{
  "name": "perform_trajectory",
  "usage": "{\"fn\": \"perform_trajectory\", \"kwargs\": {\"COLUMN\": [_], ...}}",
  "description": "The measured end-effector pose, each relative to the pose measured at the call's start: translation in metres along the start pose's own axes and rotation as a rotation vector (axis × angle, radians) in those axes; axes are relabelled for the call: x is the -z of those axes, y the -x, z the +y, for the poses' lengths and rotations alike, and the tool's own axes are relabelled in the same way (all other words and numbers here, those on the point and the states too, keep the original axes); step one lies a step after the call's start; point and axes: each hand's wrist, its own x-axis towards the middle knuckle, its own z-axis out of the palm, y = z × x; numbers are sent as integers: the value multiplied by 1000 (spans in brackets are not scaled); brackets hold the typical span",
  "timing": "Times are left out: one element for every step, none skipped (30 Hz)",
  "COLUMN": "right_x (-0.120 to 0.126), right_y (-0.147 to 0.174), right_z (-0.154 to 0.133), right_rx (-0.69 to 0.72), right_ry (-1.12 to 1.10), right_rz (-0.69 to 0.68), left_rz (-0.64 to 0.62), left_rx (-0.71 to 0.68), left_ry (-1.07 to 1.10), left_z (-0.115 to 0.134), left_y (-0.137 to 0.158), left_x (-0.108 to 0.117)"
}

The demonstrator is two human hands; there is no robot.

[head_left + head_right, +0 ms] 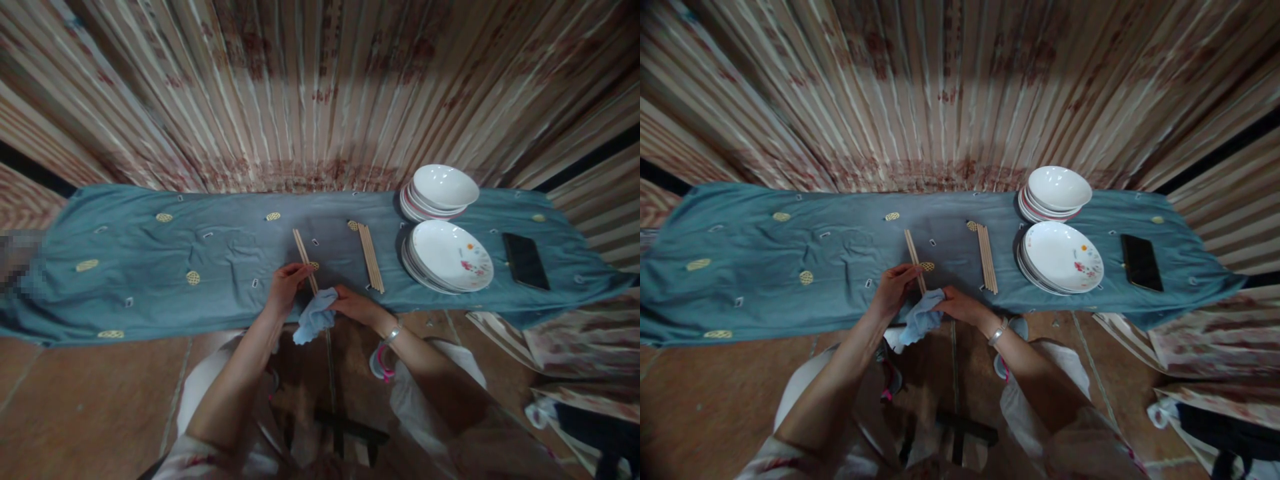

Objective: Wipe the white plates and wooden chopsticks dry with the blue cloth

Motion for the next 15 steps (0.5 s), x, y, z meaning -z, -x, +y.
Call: {"fn": "perform_trajectory", "kwargs": {"right_x": [0, 0, -1, 0, 0, 0, 1, 2, 2, 3, 4, 5, 6, 6, 6], "right_y": [0, 1, 1, 2, 2, 2, 1, 1, 0, -1, -3, -4, -6, -7, -8], "right_z": [0, -1, -1, -2, -2, -3, -3, -2, -1, 0, 2, 4, 6, 7, 8], "right_rx": [-3, -5, -3, 3, 11, 22, 32, 43, 54, 63, 69, 72, 71, 66, 58], "right_ry": [0, -4, -11, -18, -22, -26, -31, -37, -42, -49, -59, -75, -94, -114, -130], "right_rz": [-2, 2, 9, 16, 22, 27, 29, 30, 37, 52, 76, 107, 142, 176, 201], "left_rz": [-1, -1, -3, -3, -2, 0, -1, -4, -12, -25, -40, -51, -57, -59, -59], "left_rx": [-3, -4, -3, -3, -2, 0, 3, 9, 19, 34, 54, 75, 95, 109, 116], "left_ry": [-1, -1, 0, 1, 1, 0, -2, -4, -5, -4, -3, -3, -4, -5, -7], "left_z": [0, 1, 0, 0, 0, -1, -2, -3, -4, -5, -6, -7, -8, -8, -8], "left_y": [0, -1, -1, 0, 0, 0, 1, 2, 3, 4, 6, 7, 9, 10, 12], "left_x": [0, 0, 0, 0, 0, -1, -1, -2, -3, -4, -6, -7, -9, -11, -12]}}
